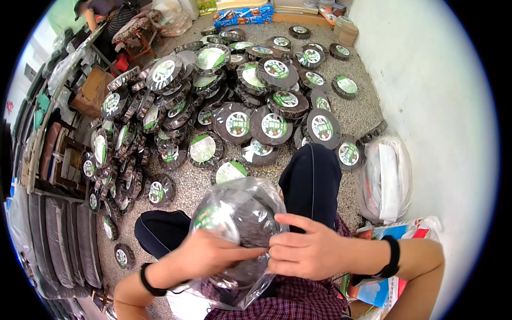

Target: The person places round, packaged tea discs into a clear plastic bag by hand and then sets the filled bag onto a white sheet on the floor.

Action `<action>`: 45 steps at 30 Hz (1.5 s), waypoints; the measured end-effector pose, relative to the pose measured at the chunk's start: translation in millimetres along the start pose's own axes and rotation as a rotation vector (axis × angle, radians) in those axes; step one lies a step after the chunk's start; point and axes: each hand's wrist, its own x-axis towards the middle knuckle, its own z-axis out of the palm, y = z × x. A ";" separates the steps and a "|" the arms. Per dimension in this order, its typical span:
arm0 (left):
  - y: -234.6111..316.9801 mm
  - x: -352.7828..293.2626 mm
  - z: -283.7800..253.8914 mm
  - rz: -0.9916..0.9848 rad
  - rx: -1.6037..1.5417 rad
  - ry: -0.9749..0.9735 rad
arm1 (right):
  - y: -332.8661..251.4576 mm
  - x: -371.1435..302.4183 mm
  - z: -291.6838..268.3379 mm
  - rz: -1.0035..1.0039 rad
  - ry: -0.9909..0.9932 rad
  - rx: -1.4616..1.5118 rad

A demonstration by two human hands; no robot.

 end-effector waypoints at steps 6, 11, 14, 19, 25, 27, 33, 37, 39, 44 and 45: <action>-46.8 4.9 108.7 -0.113 0.204 -0.074 | 10.2 -60.5 46.3 0.274 0.202 -0.040; -54.5 7.9 133.4 -0.105 0.188 -0.004 | 31.6 -46.1 98.7 0.659 0.277 0.382; -55.4 -12.6 128.9 -0.156 0.023 0.038 | 26.4 -11.4 135.3 0.768 0.289 0.966; -35.5 -96.2 15.2 -0.422 -0.050 -0.263 | 44.1 -8.1 165.6 1.062 0.831 1.780; -19.9 -102.8 -18.6 -0.548 0.120 0.605 | 55.1 -7.2 165.4 1.020 0.716 1.790; -31.7 -92.2 26.0 -0.462 0.117 0.499 | 51.9 -1.0 167.5 1.103 0.702 1.968; -67.1 -44.6 136.6 -0.585 -1.033 0.579 | 37.7 20.7 176.4 1.403 0.720 1.799; -75.8 -43.3 125.6 -0.775 -2.312 1.322 | 46.8 17.7 158.3 1.187 0.801 2.238; -91.8 -61.1 141.1 -0.363 -2.234 0.928 | 54.8 -7.2 178.6 0.718 0.565 2.344; -54.9 -26.4 128.5 -0.626 -1.103 0.664 | 33.4 22.2 172.2 1.034 0.271 1.182; -50.1 -29.3 118.1 -0.642 -1.416 0.537 | 37.0 17.3 170.9 1.046 0.232 1.189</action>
